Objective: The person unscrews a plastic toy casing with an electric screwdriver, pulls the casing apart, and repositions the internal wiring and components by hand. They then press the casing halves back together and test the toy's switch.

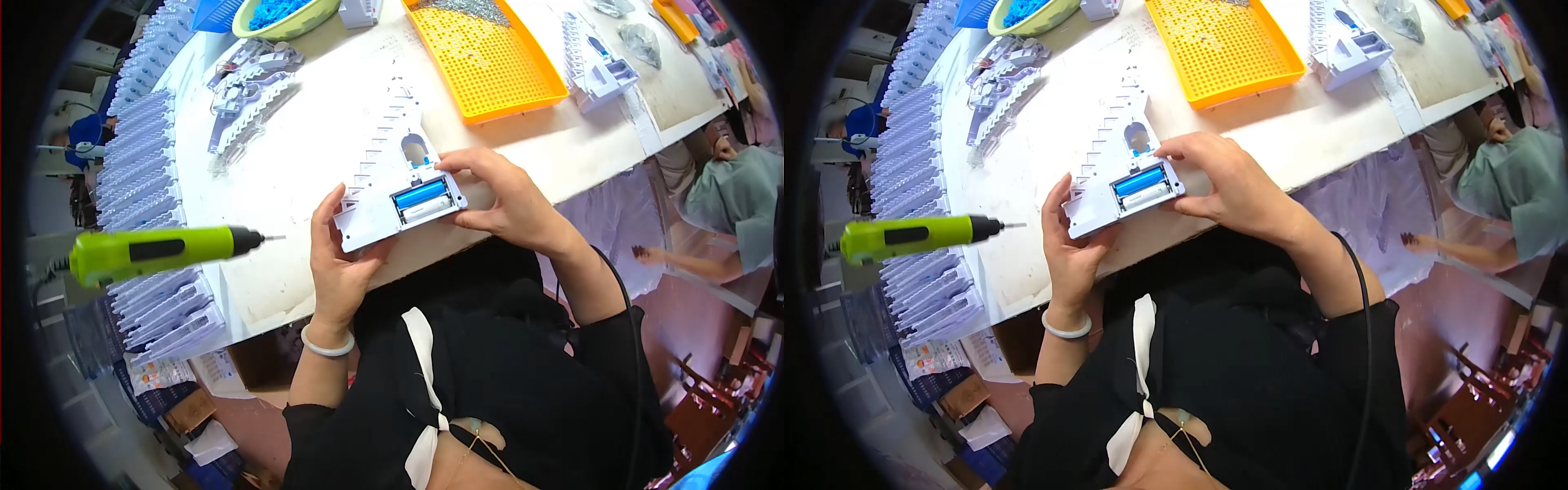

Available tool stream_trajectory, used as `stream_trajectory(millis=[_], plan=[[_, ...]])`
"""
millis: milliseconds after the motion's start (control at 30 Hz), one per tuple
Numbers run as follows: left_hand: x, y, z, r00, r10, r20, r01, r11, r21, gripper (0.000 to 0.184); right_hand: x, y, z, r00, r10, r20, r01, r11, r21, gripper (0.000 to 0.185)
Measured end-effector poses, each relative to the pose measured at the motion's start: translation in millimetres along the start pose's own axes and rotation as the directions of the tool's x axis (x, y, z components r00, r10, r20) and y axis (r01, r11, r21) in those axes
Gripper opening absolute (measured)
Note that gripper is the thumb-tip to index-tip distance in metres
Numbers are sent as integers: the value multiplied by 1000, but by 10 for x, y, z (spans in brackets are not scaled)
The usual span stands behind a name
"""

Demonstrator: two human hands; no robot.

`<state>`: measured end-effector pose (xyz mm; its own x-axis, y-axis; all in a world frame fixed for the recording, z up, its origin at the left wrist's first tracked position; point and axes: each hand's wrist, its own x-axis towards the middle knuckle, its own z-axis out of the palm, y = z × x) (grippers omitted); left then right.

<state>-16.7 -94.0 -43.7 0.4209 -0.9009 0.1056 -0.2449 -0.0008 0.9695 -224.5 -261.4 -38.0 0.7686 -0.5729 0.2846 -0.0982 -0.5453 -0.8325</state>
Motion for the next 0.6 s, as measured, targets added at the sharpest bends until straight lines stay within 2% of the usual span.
stream_trajectory(millis=[100,133,233,333,433,600], plan=[[28,35,21,999,-30,-24,30,1000,4,90,-9,-2,11,1000,11,11,-11,999,-53,64],[30,59,29,998,-57,-28,57,998,-3,92,-2,-18,17,1000,-11,4,11,998,-54,65],[30,94,34,992,-122,-25,121,992,-44,95,46,-134,-3,993,-121,-10,114,957,-268,66],[36,81,25,992,-129,-8,129,991,-37,94,107,-188,40,979,-194,62,203,920,-336,67],[52,119,47,984,-178,-20,177,983,-48,98,168,-234,41,976,-198,87,216,911,-352,61],[73,116,33,976,-215,-11,215,976,-43,101,217,-269,17,986,-127,111,150,959,-240,63]])
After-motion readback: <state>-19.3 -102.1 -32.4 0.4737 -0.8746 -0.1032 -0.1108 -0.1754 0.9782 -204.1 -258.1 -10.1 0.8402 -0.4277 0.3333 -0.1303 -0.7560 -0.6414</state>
